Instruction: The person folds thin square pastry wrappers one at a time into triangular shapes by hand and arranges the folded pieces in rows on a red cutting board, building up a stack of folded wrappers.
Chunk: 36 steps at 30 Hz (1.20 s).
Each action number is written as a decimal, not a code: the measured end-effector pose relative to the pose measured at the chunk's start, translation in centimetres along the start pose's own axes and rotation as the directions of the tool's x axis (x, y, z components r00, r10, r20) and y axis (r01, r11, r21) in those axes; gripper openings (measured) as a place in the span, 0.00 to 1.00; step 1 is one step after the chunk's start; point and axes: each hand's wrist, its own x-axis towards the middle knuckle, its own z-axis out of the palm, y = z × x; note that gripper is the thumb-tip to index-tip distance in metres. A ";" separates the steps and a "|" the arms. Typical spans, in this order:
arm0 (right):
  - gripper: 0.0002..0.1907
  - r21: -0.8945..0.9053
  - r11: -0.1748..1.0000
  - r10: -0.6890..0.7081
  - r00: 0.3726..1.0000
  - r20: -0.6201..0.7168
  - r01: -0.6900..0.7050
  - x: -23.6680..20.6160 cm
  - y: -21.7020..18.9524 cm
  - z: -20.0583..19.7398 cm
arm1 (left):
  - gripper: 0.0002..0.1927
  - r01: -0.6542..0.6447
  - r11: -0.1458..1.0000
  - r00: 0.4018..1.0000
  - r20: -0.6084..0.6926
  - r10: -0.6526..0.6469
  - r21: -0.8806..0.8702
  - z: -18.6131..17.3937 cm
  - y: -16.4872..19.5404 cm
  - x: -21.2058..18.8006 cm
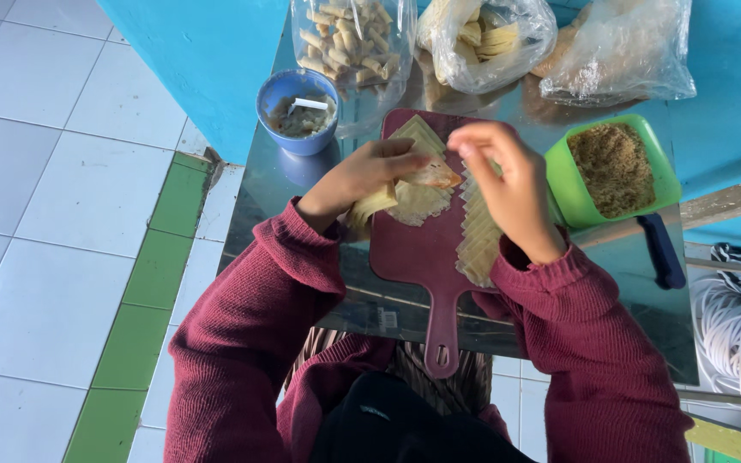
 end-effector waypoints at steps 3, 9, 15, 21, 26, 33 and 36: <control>0.13 0.403 0.837 0.354 0.928 0.120 -0.371 0.5 0.9 -0.4 | 0.20 -0.234 0.964 0.971 0.071 0.227 0.126 -0.1 0.3 -0.1; 0.09 0.456 0.715 0.434 0.847 0.305 -0.531 -0.3 2.0 -0.6 | 0.30 -0.240 0.879 0.970 0.058 0.238 0.412 -0.8 -0.1 -0.4; 0.11 -0.054 0.902 0.427 0.872 0.238 -0.428 -1.6 0.8 1.3 | 0.20 0.028 0.735 1.000 -0.014 -0.025 0.678 -0.3 -0.7 -1.2; 0.13 -0.233 0.923 0.360 0.901 0.242 -0.307 -2.0 0.4 2.2 | 0.17 0.089 0.803 0.991 0.032 -0.133 0.590 0.1 0.2 -2.5; 0.13 -0.297 0.941 0.240 0.939 0.247 -0.163 -2.1 0.9 2.3 | 0.15 0.020 0.825 0.990 0.103 -0.094 0.565 0.1 0.9 -3.1; 0.11 -0.328 0.933 0.232 0.942 0.241 -0.146 -2.3 0.7 2.4 | 0.13 0.027 0.791 0.987 0.111 -0.119 0.611 0.1 0.7 -2.9; 0.11 -0.327 0.934 0.232 0.942 0.240 -0.147 -2.2 0.5 2.4 | 0.12 0.013 0.781 0.987 0.120 -0.112 0.624 0.0 0.5 -2.8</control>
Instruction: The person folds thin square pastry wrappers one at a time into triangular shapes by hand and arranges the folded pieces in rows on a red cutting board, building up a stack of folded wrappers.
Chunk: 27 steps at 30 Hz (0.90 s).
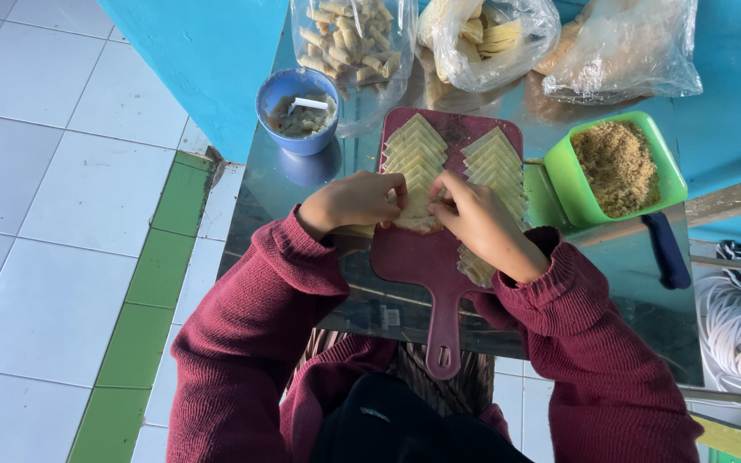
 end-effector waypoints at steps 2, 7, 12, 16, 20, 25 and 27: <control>0.10 -0.003 1.000 -0.001 1.000 -0.001 0.001 0.1 -0.2 -0.1 | 0.12 0.011 1.000 1.000 0.000 -0.011 -0.024 0.0 -0.1 0.0; 0.12 -0.117 0.992 -0.051 0.997 -0.056 0.044 -0.1 -0.9 -0.1 | 0.15 0.028 0.998 1.000 0.004 -0.029 0.055 -0.2 0.1 0.1; 0.12 -0.191 0.980 -0.081 0.988 -0.129 0.056 -0.2 -1.0 -0.2 | 0.23 0.253 0.968 0.962 -0.103 -0.252 -0.006 -0.7 -0.5 0.7; 0.23 0.252 0.941 -0.225 0.974 -0.032 0.226 -0.3 -0.8 0.3 | 0.16 -0.519 0.721 0.849 -0.372 0.375 -0.458 -0.7 -1.1 1.7; 0.24 0.582 0.812 -0.049 0.999 -0.013 0.047 -0.7 -0.4 1.1 | 0.18 -0.303 0.208 0.947 -0.269 0.179 -0.930 0.6 -0.3 2.5; 0.14 0.406 0.890 0.297 0.940 -0.170 -0.207 -0.2 0.1 -0.5 | 0.16 -0.242 0.662 0.967 -0.229 0.109 -0.709 -0.3 0.3 2.0; 0.15 0.212 0.974 0.006 0.929 -0.369 0.078 0.1 -0.4 -0.8 | 0.15 -0.129 0.710 0.984 -0.177 0.006 -0.692 -0.2 0.5 1.9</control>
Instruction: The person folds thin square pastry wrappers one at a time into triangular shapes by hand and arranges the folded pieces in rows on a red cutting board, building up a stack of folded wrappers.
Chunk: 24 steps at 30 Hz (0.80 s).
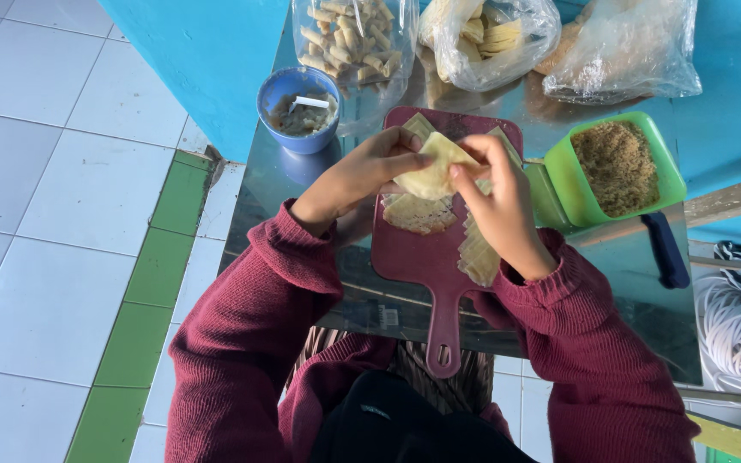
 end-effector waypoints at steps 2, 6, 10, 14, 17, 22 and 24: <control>0.17 -0.194 0.945 -0.278 0.959 -0.060 0.262 0.2 -0.8 -0.2 | 0.14 -0.023 0.986 1.000 0.012 0.025 -0.167 0.5 -0.1 0.2; 0.16 -0.418 0.789 -0.486 0.874 0.024 0.450 0.1 -2.5 0.0 | 0.12 -0.048 0.926 0.996 0.054 0.074 -0.375 0.9 -0.6 0.3; 0.15 -0.323 0.846 -0.439 0.898 0.033 0.425 0.1 -3.2 -0.1 | 0.13 -0.018 0.893 0.988 0.131 0.086 -0.450 0.8 -0.5 -0.2; 0.12 -0.307 0.868 -0.415 0.910 -0.019 0.390 0.2 -2.8 -0.4 | 0.17 -0.048 0.907 0.979 0.159 0.125 -0.418 1.1 -0.4 -0.2; 0.11 -0.268 0.892 -0.382 0.924 -0.024 0.363 0.0 -1.9 -0.5 | 0.21 -0.144 0.952 0.972 0.140 0.187 -0.270 1.2 -0.9 0.1; 0.05 0.303 0.949 0.091 0.996 -0.014 -0.082 -0.1 0.8 -0.2 | 0.19 -0.283 0.958 0.958 -0.040 0.284 0.038 1.2 -3.1 1.3; 0.06 0.633 0.753 0.239 0.971 -0.006 -0.181 0.5 1.9 -0.7 | 0.14 -0.282 0.946 0.942 -0.140 0.304 0.158 0.9 -3.8 1.9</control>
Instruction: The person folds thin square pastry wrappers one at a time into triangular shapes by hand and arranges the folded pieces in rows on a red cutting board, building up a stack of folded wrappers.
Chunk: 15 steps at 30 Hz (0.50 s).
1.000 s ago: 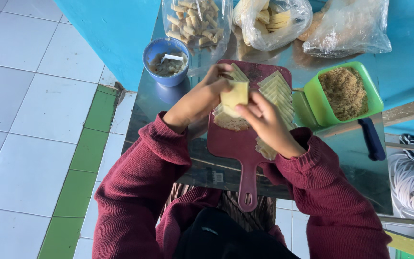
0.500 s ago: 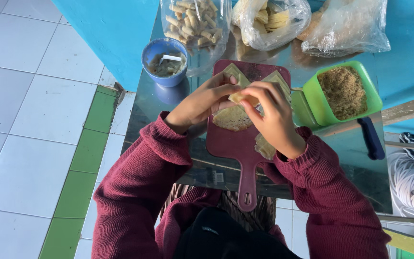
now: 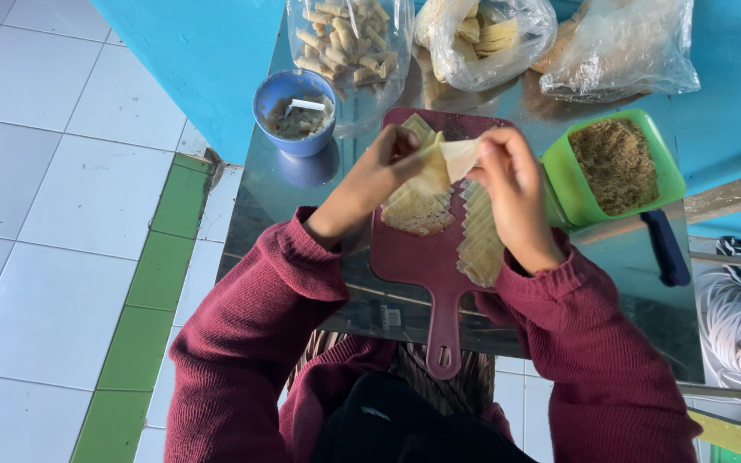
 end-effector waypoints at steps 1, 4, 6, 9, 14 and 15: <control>0.06 0.186 0.980 0.072 0.997 -0.025 -0.066 0.4 0.1 -0.5 | 0.12 -0.029 0.994 0.999 -0.029 0.026 -0.106 -0.2 -0.3 0.0; 0.07 0.378 0.916 0.159 0.987 -0.027 -0.137 1.3 -0.5 -1.9 | 0.11 -0.080 0.926 0.993 -0.111 0.041 -0.370 -1.1 -0.5 0.3; 0.07 0.386 0.917 0.144 0.987 -0.077 -0.104 1.4 -1.1 -2.2 | 0.14 -0.049 0.874 0.990 -0.138 -0.020 -0.483 -1.6 0.0 0.9; 0.06 0.151 0.987 -0.041 0.997 -0.073 0.051 0.7 -1.6 -1.3 | 0.15 0.297 0.728 0.953 0.149 -0.262 -0.619 -1.8 1.0 1.0; 0.07 -0.602 0.719 -0.228 0.936 0.267 0.347 -1.8 -2.9 0.9 | 0.22 0.436 0.847 0.896 0.230 -0.379 -0.305 0.1 1.9 0.1; 0.07 -0.656 0.662 -0.229 0.932 0.282 0.362 -2.2 -3.2 1.1 | 0.22 0.437 0.871 0.897 0.184 -0.402 -0.224 0.2 1.9 0.0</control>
